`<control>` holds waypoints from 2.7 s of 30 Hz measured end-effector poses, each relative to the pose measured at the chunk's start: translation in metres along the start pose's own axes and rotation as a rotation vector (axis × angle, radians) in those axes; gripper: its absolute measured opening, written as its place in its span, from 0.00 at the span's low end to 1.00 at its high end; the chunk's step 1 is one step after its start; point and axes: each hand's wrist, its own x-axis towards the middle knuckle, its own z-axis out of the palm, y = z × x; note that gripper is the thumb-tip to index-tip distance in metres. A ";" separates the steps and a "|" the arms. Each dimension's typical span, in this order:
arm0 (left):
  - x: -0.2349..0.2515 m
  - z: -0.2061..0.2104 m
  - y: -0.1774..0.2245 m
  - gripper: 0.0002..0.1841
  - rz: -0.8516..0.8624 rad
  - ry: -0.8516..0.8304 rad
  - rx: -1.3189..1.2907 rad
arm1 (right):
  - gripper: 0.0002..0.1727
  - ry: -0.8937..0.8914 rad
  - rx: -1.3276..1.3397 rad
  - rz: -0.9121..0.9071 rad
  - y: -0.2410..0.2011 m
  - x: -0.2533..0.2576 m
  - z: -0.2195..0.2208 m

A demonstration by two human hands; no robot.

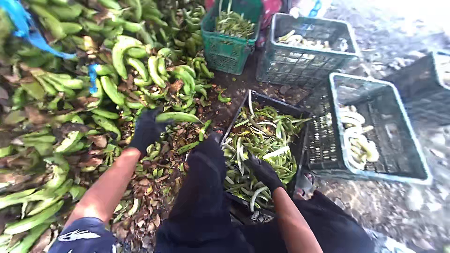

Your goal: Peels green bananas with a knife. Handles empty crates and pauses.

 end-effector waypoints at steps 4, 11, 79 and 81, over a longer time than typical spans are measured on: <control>0.024 -0.005 0.094 0.38 0.218 0.071 -0.021 | 0.32 0.062 0.012 -0.044 0.004 -0.020 -0.048; 0.025 -0.037 0.220 0.53 0.601 0.235 -0.257 | 0.23 0.302 0.803 -0.107 0.034 -0.110 -0.112; -0.002 0.156 0.252 0.35 0.472 -0.188 -1.031 | 0.28 0.145 1.156 -0.351 -0.045 -0.066 -0.031; -0.003 0.153 0.253 0.35 0.449 -0.216 -1.045 | 0.28 0.157 1.136 -0.360 -0.046 -0.067 -0.030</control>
